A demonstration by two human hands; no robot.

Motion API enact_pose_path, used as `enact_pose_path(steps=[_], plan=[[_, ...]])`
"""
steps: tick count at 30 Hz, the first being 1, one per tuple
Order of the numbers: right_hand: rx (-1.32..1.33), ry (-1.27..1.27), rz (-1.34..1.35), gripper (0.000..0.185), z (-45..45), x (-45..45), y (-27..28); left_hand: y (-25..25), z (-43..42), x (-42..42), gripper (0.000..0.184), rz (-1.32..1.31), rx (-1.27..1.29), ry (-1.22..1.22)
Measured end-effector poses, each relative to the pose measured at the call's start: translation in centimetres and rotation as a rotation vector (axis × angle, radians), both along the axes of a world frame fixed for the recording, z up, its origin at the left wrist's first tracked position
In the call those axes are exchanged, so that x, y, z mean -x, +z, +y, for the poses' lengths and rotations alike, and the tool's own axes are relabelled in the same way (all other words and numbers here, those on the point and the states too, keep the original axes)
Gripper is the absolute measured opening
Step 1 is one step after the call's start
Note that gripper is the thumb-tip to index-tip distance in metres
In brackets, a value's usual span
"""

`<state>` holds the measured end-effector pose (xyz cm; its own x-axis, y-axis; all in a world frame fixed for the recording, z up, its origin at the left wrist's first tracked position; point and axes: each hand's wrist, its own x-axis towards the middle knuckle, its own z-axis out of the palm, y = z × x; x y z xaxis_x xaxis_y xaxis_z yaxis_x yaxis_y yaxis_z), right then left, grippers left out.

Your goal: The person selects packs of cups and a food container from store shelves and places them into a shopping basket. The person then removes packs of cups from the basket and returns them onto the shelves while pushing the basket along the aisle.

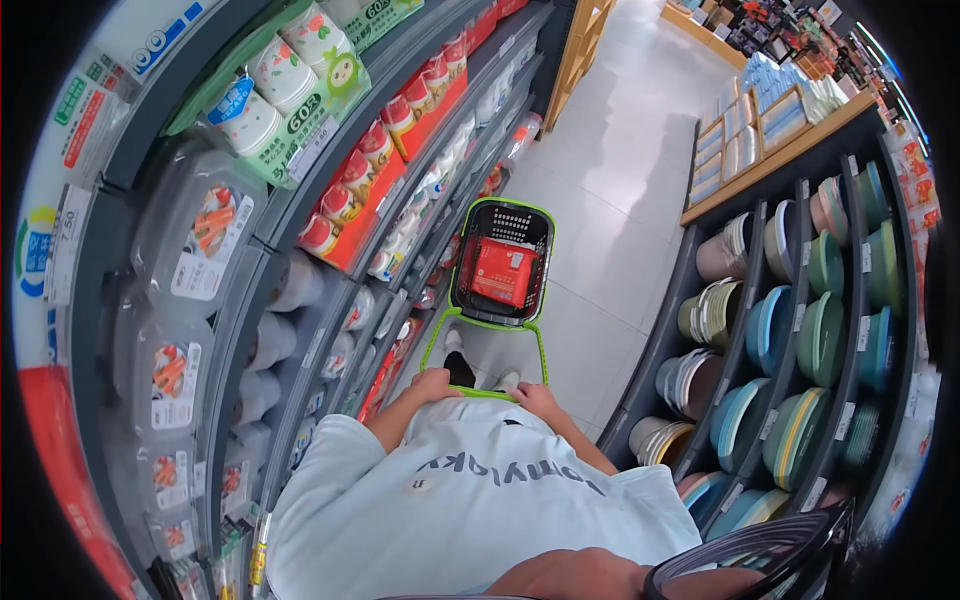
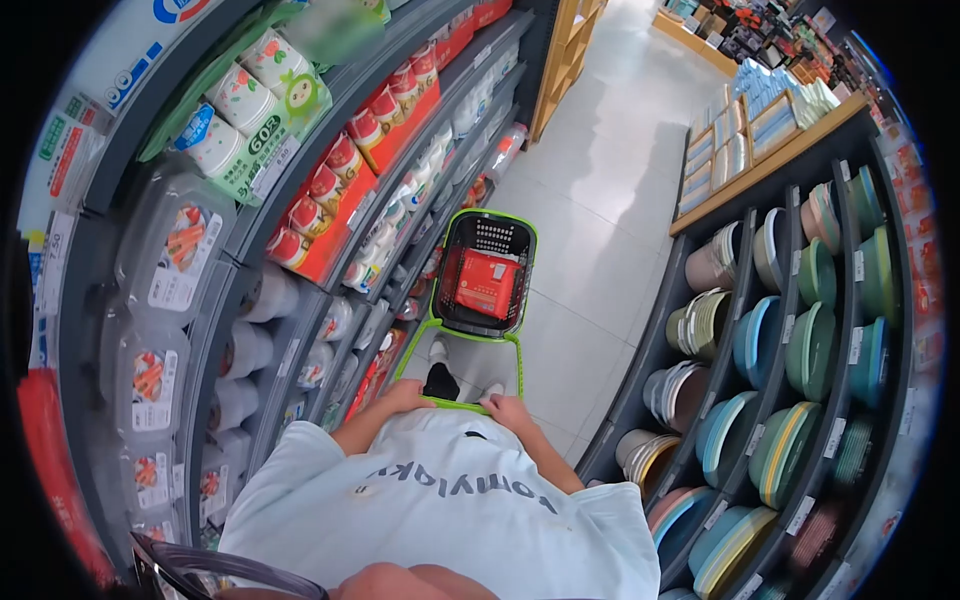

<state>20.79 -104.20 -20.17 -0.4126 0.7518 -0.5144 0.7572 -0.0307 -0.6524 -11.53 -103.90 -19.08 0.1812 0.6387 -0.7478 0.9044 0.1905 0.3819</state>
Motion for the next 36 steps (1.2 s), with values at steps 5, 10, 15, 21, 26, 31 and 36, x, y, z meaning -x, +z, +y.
enact_pose_path(steps=[5,10,15,21,26,31,36], plan=[[-0.097,-0.115,0.047,0.035,-2.7,-1.9,-0.6,1.3,-2.7,-2.0,0.054,-0.026,-0.034,0.112],[-0.139,-0.236,-0.031,0.032,-1.0,-2.6,0.6,1.2,-2.3,-1.6,0.05,-0.116,-0.179,0.196],[-0.074,-0.207,-0.091,0.03,2.4,-3.1,-0.8,-1.4,-0.1,1.0,0.041,-0.323,-0.205,0.323],[-0.023,-0.121,-0.125,0.031,5.7,0.9,0.1,0.6,2.6,4.7,0.042,-0.303,-0.555,0.507],[-0.062,-0.191,-0.028,0.034,8.1,5.1,-2.0,9.7,8.5,8.2,0.081,-0.341,-1.052,1.042],[-0.029,-0.226,-0.031,0.031,9.5,8.5,-1.5,15.8,11.9,10.6,0.096,-0.486,-1.098,1.172],[-0.068,-0.374,0.034,0.026,9.4,10.1,-2.3,18.5,14.1,12.0,0.095,-0.53,-1.207,1.075]])
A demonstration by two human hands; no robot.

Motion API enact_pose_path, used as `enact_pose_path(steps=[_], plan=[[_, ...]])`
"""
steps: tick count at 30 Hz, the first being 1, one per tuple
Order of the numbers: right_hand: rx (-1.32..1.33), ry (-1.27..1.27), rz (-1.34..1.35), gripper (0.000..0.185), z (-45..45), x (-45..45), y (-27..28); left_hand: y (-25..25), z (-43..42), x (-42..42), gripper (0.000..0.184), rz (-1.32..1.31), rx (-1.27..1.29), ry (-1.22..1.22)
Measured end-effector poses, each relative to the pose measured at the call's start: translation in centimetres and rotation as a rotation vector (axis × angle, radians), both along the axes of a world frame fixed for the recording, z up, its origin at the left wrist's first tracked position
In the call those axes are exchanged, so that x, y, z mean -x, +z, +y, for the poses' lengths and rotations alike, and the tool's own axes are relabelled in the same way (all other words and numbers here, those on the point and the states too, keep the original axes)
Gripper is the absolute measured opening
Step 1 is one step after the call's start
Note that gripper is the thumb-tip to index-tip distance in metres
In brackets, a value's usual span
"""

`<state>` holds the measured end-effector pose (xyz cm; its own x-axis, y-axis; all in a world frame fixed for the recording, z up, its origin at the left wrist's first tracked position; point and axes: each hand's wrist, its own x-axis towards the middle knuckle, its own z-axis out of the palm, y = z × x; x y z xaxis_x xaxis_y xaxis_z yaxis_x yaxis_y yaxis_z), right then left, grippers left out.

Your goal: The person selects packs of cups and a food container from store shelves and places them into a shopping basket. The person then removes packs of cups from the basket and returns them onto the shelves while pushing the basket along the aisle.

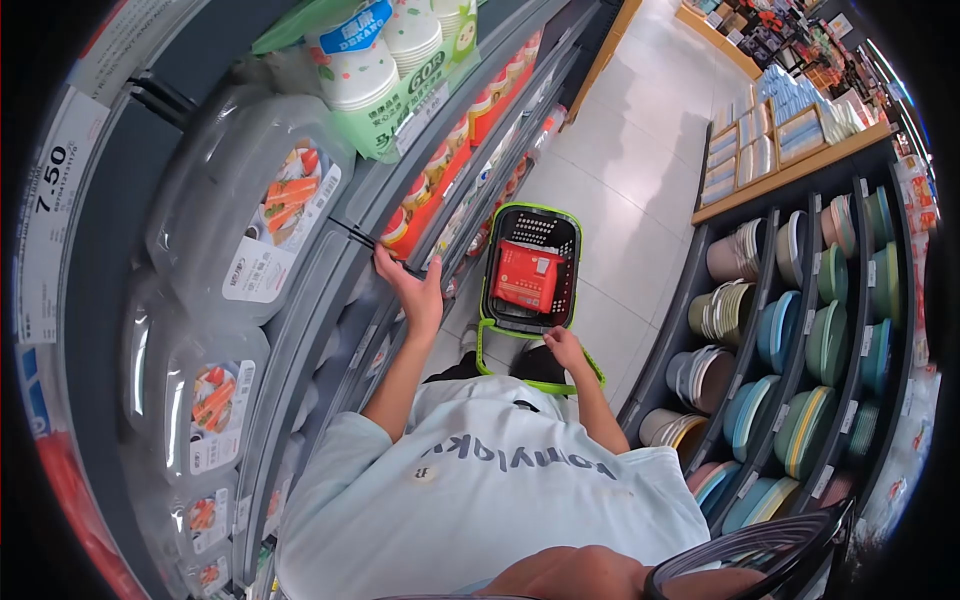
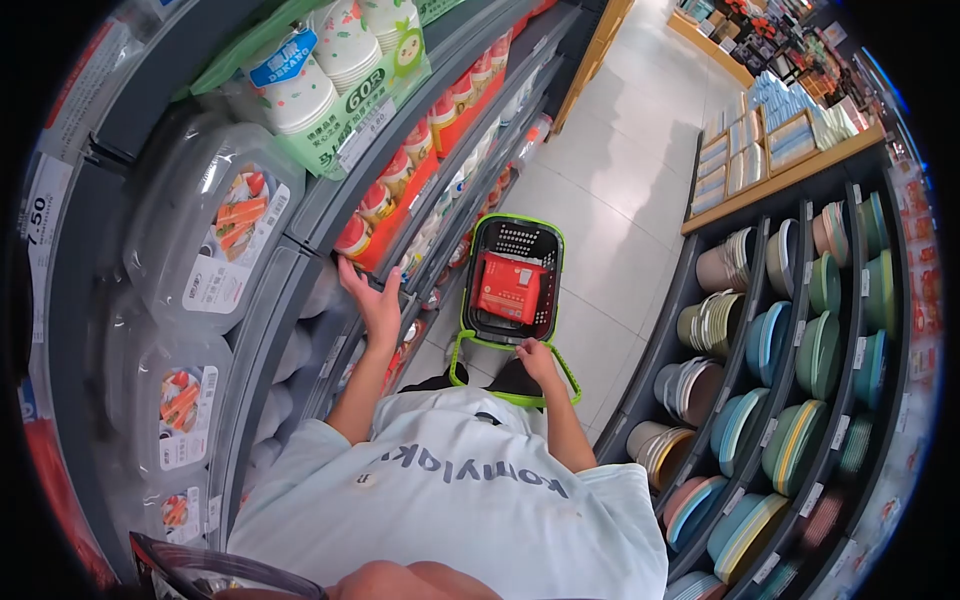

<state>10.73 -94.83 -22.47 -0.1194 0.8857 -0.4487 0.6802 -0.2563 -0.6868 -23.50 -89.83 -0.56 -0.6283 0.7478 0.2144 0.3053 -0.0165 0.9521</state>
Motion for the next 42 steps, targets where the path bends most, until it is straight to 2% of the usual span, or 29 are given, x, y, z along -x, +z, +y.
enact_pose_path(steps=[4,6,9,14,21,24,26,29,33,35,38,41,42], plan=[[0.001,0.057,-0.033,0.026,-0.4,0.1,1.0,-0.6,1.6,1.4,0.094,0.026,0.017,0.073],[0.084,0.04,-0.04,0.029,-0.7,0.2,2.0,-0.8,2.3,1.8,0.094,0.049,0.008,0.1],[0.053,0.015,-0.024,0.03,-0.5,-0.4,0.7,-0.3,2.7,2.0,0.097,0.089,0.058,0.131],[0.04,0.042,-0.069,0.029,0.1,0.3,1.6,-1.2,3.1,2.2,0.102,0.139,0.166,0.164],[0.021,0.066,-0.046,0.027,1.5,2.6,3.2,-0.1,3.9,2.1,0.102,0.027,0.136,0.187],[0.019,0.091,-0.039,0.027,1.4,3.0,3.6,0.3,4.0,2.1,0.098,-0.015,0.196,0.19],[0.011,0.108,-0.04,0.027,1.3,3.0,3.4,1.5,4.1,1.9,0.039,-0.099,-0.117,0.163],[0.031,0.131,-0.076,0.026,1.2,2.7,3.3,1.6,4.3,2.5,0.032,-0.016,-0.196,0.15],[0.038,0.122,-0.055,0.026,1.4,2.5,3.3,3.8,3.3,3.1,0.034,-0.086,-0.13,0.025],[0.028,0.137,-0.054,0.026,1.8,2.4,3.1,4.9,2.8,3.5,0.058,-0.163,0.271,-0.076],[-0.008,0.097,-0.004,0.026,2.5,2.5,3.2,3.9,3.0,3.8,0.065,-0.173,0.114,-0.177],[0.015,0.078,0.042,0.026,2.7,2.9,2.9,3.7,2.7,3.0,0.068,-0.039,0.132,-0.109],[0.033,0.169,0.025,0.027,2.4,3.2,2.7,3.2,2.6,3.0,0.068,-0.041,0.127,-0.111]])
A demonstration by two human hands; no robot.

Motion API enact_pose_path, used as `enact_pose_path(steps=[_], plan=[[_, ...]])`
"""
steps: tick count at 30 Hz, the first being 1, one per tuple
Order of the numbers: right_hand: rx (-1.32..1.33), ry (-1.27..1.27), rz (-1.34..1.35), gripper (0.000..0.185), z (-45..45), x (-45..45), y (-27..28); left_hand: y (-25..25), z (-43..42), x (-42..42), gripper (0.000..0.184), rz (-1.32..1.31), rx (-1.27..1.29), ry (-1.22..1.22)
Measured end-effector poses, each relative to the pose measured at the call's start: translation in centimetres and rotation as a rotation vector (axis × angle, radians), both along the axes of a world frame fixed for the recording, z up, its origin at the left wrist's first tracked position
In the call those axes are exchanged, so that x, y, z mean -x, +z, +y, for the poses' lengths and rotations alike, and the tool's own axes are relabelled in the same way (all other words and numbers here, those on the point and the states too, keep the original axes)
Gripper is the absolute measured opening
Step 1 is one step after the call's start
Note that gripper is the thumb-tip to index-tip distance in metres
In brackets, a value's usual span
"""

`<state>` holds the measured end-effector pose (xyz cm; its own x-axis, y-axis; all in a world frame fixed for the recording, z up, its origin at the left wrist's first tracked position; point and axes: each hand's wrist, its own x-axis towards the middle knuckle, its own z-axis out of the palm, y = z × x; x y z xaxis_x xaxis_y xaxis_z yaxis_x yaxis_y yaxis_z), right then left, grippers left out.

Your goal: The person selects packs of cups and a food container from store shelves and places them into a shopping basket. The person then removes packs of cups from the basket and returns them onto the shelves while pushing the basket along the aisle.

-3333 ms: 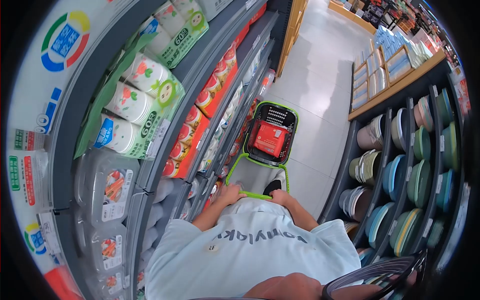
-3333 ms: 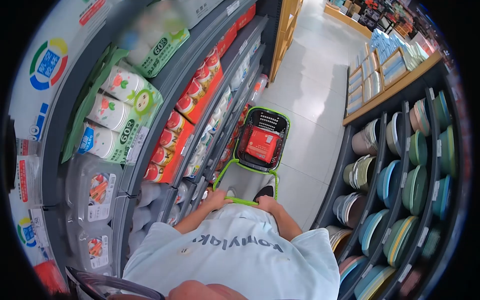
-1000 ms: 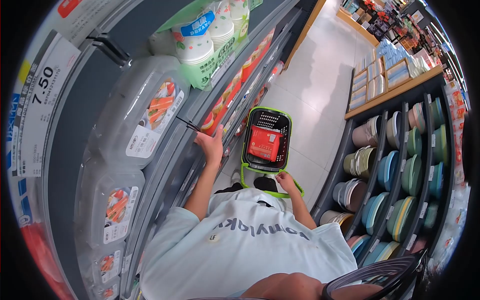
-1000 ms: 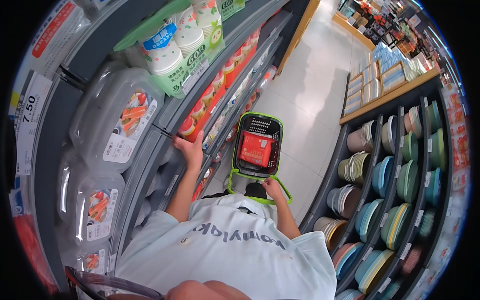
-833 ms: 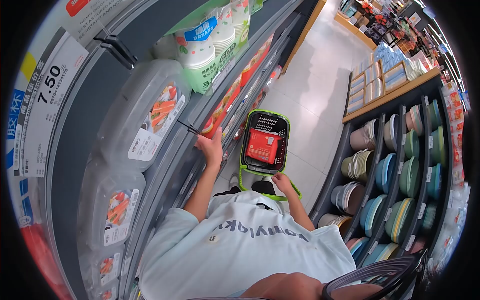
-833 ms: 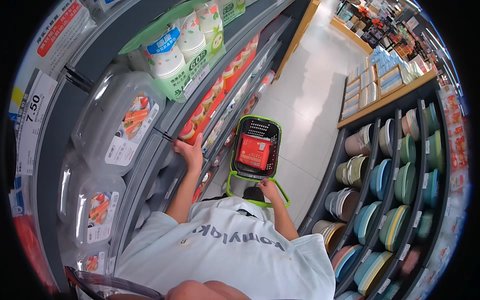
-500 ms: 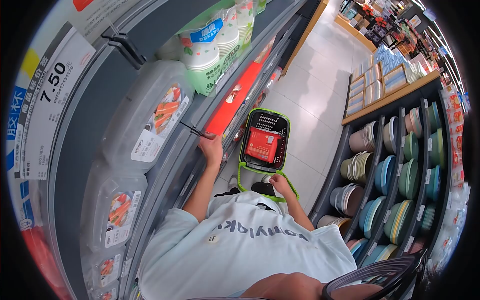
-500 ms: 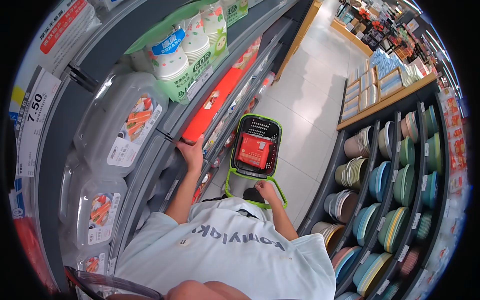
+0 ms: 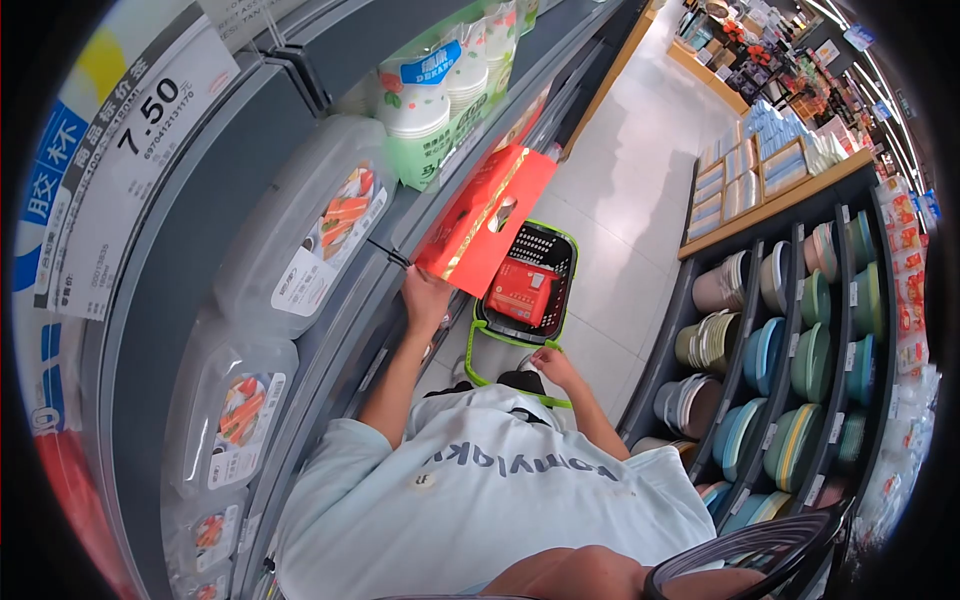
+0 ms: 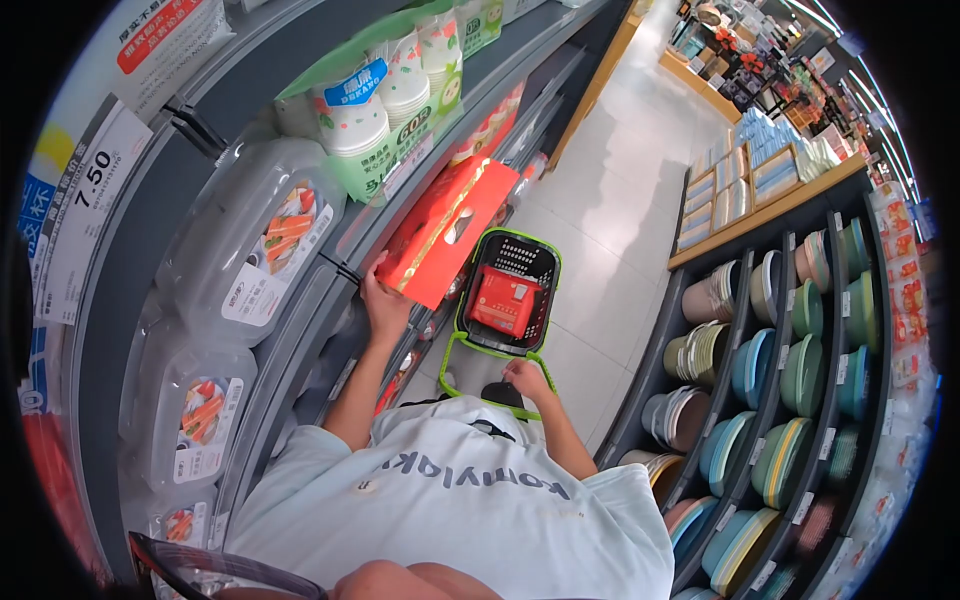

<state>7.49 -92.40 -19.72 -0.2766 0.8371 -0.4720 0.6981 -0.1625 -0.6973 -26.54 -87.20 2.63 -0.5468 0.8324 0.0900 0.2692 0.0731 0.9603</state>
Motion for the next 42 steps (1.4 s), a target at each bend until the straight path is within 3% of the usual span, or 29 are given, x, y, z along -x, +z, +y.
enact_pose_path(steps=[2,6,9,10,11,13,15,16,18,19,20,22,24,26,31,35,42], plan=[[0.009,0.091,-0.021,0.027,-0.4,0.6,0.4,-0.9,0.0,0.1,0.07,0.061,-0.006,0.009],[0.084,-0.013,0.08,0.025,-0.4,1.0,0.9,-0.4,-0.7,0.4,0.066,0.043,-0.111,-0.053],[-0.015,-0.133,0.164,0.024,0.4,0.7,2.4,0.2,-1.7,0.2,0.061,0.185,-0.275,-0.095],[-0.056,-0.188,0.185,0.027,1.4,0.3,3.1,0.5,-2.2,0.0,0.06,0.418,-0.388,-0.063],[-0.099,-0.243,0.207,0.033,2.5,0.1,4.1,1.1,-2.7,-0.2,0.059,0.651,-0.503,-0.03],[-0.143,-0.455,0.477,0.049,4.1,-0.1,7.6,3.2,-4.5,-1.0,0.059,0.685,-0.517,-0.102],[-0.218,-0.545,0.739,0.059,5.4,1.0,15.2,5.2,-5.5,-1.6,0.063,0.732,-0.56,-0.211],[-0.217,-0.553,0.735,0.059,6.4,1.0,16.6,6.2,-5.7,-2.0,0.063,0.727,-0.558,-0.218],[-0.09,-0.469,0.747,0.062,7.9,0.2,18.0,7.8,-6.0,-2.5,0.066,0.525,-0.569,-0.333],[0.103,-0.449,0.926,0.075,8.5,-1.3,16.9,8.2,-5.8,-2.6,0.07,0.484,-0.558,-0.371],[0.104,-0.452,0.926,0.075,8.4,-2.2,17.6,8.3,-5.9,-3.0,0.07,0.483,-0.556,-0.373],[0.151,-0.183,1.137,0.087,8.0,-2.8,19.4,8.4,-6.1,-3.8,0.072,-0.298,-0.305,-0.384],[0.053,-0.26,1.062,0.095,6.5,-1.7,22.4,8.7,-4.9,-2.9,0.073,-0.286,-0.286,-0.406],[-0.143,-0.282,0.949,0.094,5.6,-1.6,23.8,9.9,-3.9,-2.5,0.069,-0.553,-0.186,-0.438],[-0.208,-0.484,1.084,0.078,3.9,-0.4,28.6,9.9,-2.3,-2.3,0.086,-0.523,-0.191,-0.657],[-0.246,-0.649,1.162,0.062,3.4,-0.8,30.7,10.1,-2.4,-2.4,0.087,-0.53,-0.079,-0.795],[-0.151,-0.812,1.101,0.052,2.1,-0.8,32.8,10.4,-2.6,-4.0,0.102,-0.446,-0.203,-0.751]])
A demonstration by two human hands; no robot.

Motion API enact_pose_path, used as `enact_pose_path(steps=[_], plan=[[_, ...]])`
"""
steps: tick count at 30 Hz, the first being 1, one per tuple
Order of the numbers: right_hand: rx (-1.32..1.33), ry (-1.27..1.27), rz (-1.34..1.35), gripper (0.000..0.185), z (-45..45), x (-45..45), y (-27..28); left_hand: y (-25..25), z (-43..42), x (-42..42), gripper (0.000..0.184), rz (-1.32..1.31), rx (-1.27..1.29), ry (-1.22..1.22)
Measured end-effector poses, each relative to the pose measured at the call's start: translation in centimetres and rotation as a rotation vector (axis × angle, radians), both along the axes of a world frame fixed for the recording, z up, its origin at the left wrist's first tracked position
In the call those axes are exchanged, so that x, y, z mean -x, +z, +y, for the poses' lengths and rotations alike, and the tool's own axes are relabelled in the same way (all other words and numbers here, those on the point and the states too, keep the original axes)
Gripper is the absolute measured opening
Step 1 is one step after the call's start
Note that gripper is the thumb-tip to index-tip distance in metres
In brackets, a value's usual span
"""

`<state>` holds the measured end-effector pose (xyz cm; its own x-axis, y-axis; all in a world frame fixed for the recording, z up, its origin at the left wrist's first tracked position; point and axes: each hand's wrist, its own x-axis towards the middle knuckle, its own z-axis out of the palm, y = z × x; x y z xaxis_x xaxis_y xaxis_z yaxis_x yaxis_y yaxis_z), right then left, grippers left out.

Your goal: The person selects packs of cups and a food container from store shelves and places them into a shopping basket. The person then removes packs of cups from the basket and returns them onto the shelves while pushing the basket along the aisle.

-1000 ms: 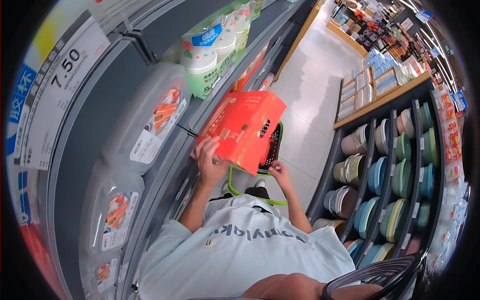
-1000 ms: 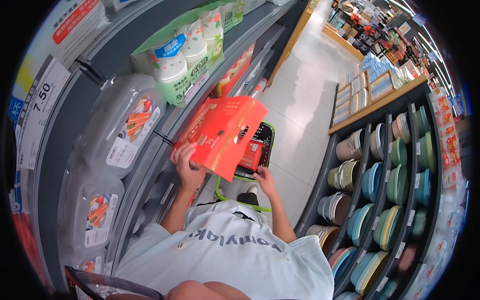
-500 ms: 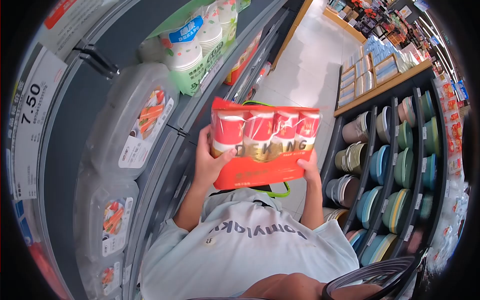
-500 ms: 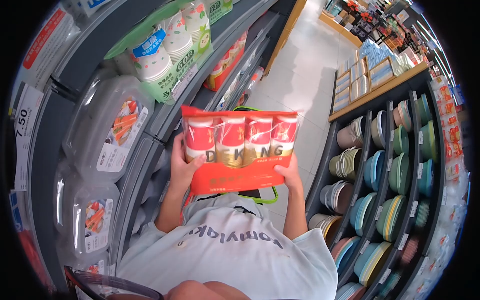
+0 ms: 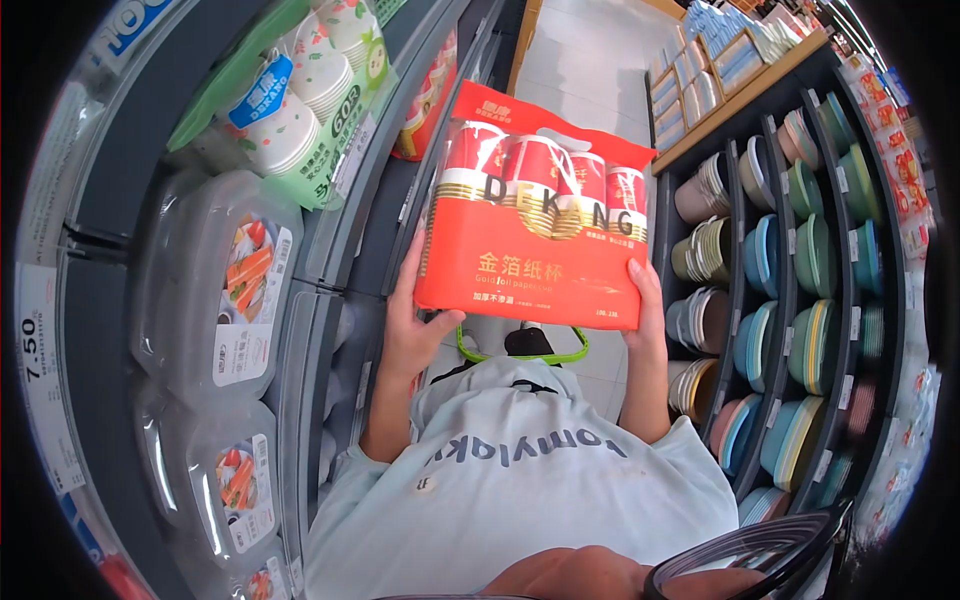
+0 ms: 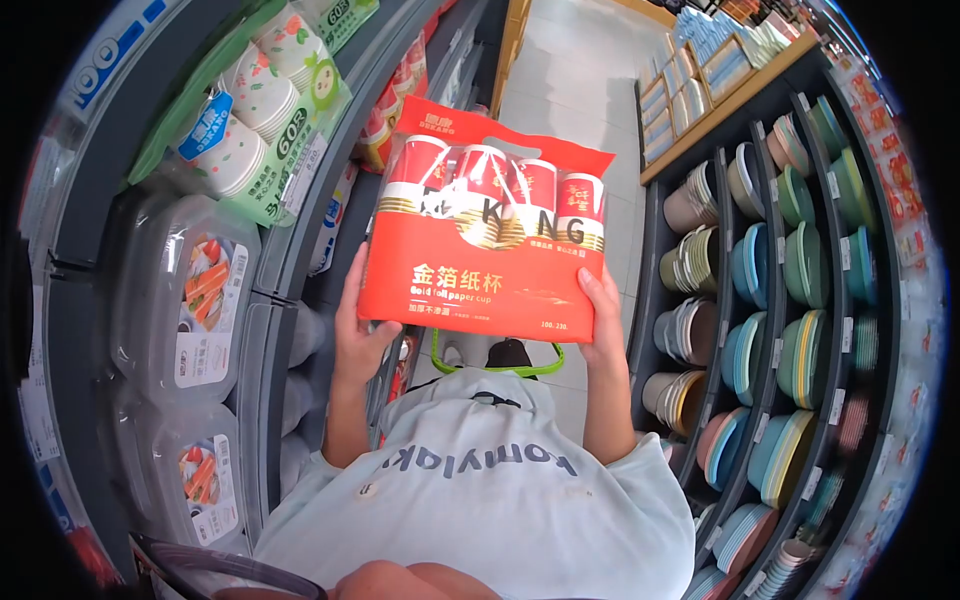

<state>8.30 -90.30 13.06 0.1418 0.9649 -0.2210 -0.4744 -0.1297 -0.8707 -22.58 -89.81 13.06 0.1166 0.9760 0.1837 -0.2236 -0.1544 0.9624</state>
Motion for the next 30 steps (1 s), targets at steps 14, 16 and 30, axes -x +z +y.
enact_pose_path(steps=[14,16,30], plan=[[0.334,0.177,0.599,0.05,-1.5,2.0,-5.1,0.6,-0.5,0.6,0.069,0.189,-0.298,0.179],[0.359,0.177,0.636,0.049,-1.6,2.3,-5.2,0.8,-0.7,0.7,0.065,0.164,-0.268,0.168],[0.375,0.152,0.651,0.051,-1.8,2.2,-5.9,1.6,-1.3,0.9,0.062,-0.252,0.052,-0.081]])
